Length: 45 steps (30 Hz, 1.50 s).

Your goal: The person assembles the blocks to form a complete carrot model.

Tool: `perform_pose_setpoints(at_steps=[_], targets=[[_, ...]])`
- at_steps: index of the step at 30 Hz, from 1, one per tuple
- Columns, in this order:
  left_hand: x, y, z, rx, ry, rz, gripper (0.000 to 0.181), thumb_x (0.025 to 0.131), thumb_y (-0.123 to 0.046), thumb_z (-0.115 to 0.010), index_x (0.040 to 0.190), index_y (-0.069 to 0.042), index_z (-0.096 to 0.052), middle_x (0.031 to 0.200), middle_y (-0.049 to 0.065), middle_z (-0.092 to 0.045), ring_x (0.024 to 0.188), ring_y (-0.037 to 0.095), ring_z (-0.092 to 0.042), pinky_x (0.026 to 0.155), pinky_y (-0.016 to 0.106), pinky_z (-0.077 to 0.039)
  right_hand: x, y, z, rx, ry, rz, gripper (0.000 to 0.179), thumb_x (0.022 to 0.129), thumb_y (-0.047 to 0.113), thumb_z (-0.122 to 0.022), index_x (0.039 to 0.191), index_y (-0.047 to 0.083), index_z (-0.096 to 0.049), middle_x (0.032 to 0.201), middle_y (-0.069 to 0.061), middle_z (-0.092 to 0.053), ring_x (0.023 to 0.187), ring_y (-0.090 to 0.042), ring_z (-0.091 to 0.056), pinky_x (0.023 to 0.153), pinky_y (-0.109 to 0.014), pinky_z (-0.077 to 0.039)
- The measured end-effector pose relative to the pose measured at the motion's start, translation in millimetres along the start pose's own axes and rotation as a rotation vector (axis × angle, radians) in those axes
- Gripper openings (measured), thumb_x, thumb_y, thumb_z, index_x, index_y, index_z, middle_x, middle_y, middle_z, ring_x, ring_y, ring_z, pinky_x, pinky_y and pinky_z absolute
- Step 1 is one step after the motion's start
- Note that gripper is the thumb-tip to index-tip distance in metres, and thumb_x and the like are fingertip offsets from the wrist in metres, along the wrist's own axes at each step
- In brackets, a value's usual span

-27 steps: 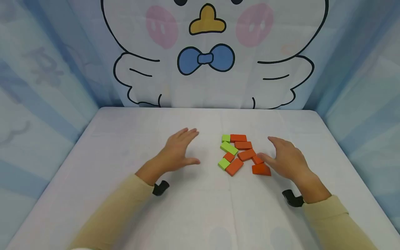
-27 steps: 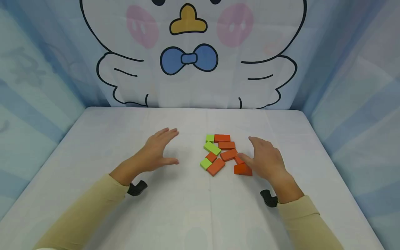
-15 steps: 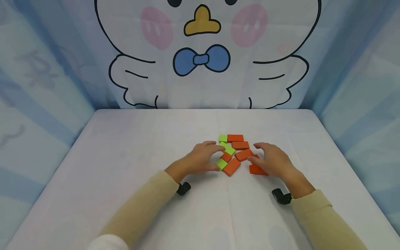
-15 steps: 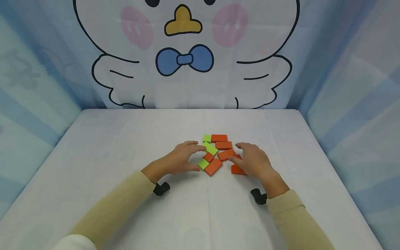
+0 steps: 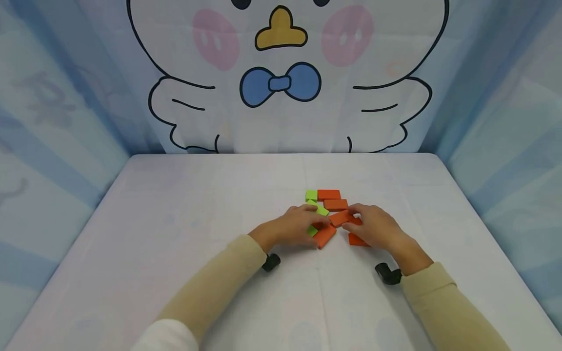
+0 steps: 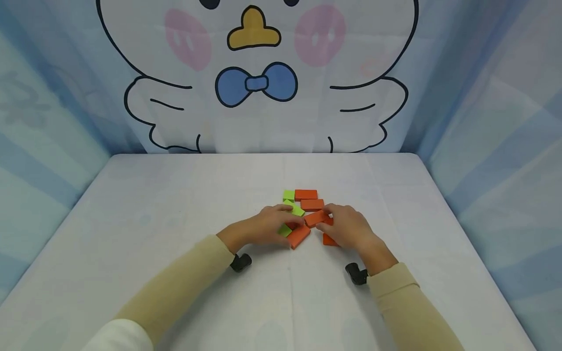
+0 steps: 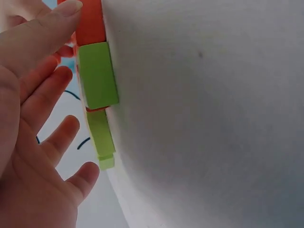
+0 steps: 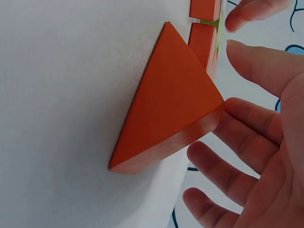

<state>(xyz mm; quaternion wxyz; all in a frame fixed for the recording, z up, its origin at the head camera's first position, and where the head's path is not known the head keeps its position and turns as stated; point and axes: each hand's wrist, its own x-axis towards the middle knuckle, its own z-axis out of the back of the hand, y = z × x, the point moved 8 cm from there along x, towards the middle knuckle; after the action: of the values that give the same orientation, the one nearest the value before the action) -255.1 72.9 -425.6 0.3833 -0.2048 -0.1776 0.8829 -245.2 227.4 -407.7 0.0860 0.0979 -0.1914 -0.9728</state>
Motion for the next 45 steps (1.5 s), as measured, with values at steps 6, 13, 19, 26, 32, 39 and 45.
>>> perform_pose_setpoints(at_steps=[6, 13, 19, 26, 32, 39, 45], targets=[[3.4, -1.2, -7.0, 0.044, 0.002, -0.005, 0.059, 0.087, -0.038, -0.079, 0.142, -0.030, -0.056, 0.145, -0.011, -0.051, 0.147, 0.022, -0.023, 0.115, 0.047, -0.020, 2.4, 3.5, 0.0, -0.027, 0.006, 0.023, 0.056, 0.095, 0.031, -0.070, 0.136, -0.004, -0.056, 0.129, -0.023, -0.061, 0.118, -0.041, -0.056, 0.099, -0.057, -0.044], [-5.3, -8.8, -2.6, 0.078, -0.015, 0.013, 0.057, 0.085, -0.042, -0.080, 0.137, -0.027, -0.060, 0.135, -0.016, -0.057, 0.148, 0.021, -0.021, 0.115, 0.057, -0.013, 4.9, 8.3, 0.5, -0.060, -0.007, 0.030, 0.060, 0.093, 0.035, -0.072, 0.134, -0.006, -0.056, 0.125, -0.022, -0.062, 0.112, -0.038, -0.058, 0.097, -0.055, -0.045], [-15.1, -11.0, -2.5, 0.087, -0.032, 0.016, 0.050, 0.085, -0.038, -0.081, 0.131, -0.025, -0.064, 0.130, -0.016, -0.059, 0.145, 0.018, -0.025, 0.114, 0.058, -0.012, 6.3, 9.6, 2.0, -0.106, -0.010, -0.026, 0.065, 0.091, 0.039, -0.073, 0.134, -0.006, -0.055, 0.123, -0.022, -0.063, 0.106, -0.036, -0.058, 0.092, -0.053, -0.048], [-25.2, -12.3, -6.1, 0.089, -0.074, 0.022, 0.053, 0.082, -0.043, -0.082, 0.129, -0.023, -0.065, 0.129, -0.012, -0.060, 0.141, 0.018, -0.032, 0.113, 0.058, -0.016, 10.2, 9.7, -2.9, -0.114, -0.003, -0.076, 0.073, 0.090, 0.042, -0.073, 0.138, -0.008, -0.050, 0.126, -0.026, -0.059, 0.105, -0.038, -0.056, 0.092, -0.055, -0.048], [-28.4, -9.7, -9.4, 0.089, -0.084, 0.042, 0.054, 0.082, -0.045, -0.082, 0.128, -0.023, -0.065, 0.126, -0.013, -0.061, 0.141, 0.018, -0.033, 0.113, 0.059, -0.016, 11.6, 12.9, -7.5, -0.052, 0.031, -0.033, 0.063, 0.089, 0.033, -0.075, 0.135, -0.005, -0.054, 0.118, -0.019, -0.063, 0.103, -0.035, -0.056, 0.090, -0.052, -0.048], [-29.8, -11.0, -8.9, 0.098, -0.097, 0.065, 0.054, 0.082, -0.045, -0.082, 0.128, -0.023, -0.065, 0.127, -0.012, -0.061, 0.139, 0.018, -0.036, 0.113, 0.058, -0.018, 2.1, 21.5, -9.7, -0.100, 0.043, 0.078, 0.054, 0.085, 0.030, -0.077, 0.130, 0.004, -0.063, 0.092, -0.003, -0.062, 0.104, -0.031, -0.050, 0.085, -0.049, -0.039], [-31.7, -12.6, -8.5, 0.086, -0.094, 0.066, 0.053, 0.082, -0.045, -0.082, 0.126, -0.022, -0.065, 0.121, -0.013, -0.061, 0.135, 0.019, -0.040, 0.113, 0.058, -0.019, -7.9, 29.1, -8.0, -0.133, 0.036, 0.138, 0.049, 0.084, 0.028, -0.079, 0.126, 0.007, -0.066, 0.083, 0.003, -0.056, 0.105, -0.031, -0.049, 0.085, -0.052, -0.036]])
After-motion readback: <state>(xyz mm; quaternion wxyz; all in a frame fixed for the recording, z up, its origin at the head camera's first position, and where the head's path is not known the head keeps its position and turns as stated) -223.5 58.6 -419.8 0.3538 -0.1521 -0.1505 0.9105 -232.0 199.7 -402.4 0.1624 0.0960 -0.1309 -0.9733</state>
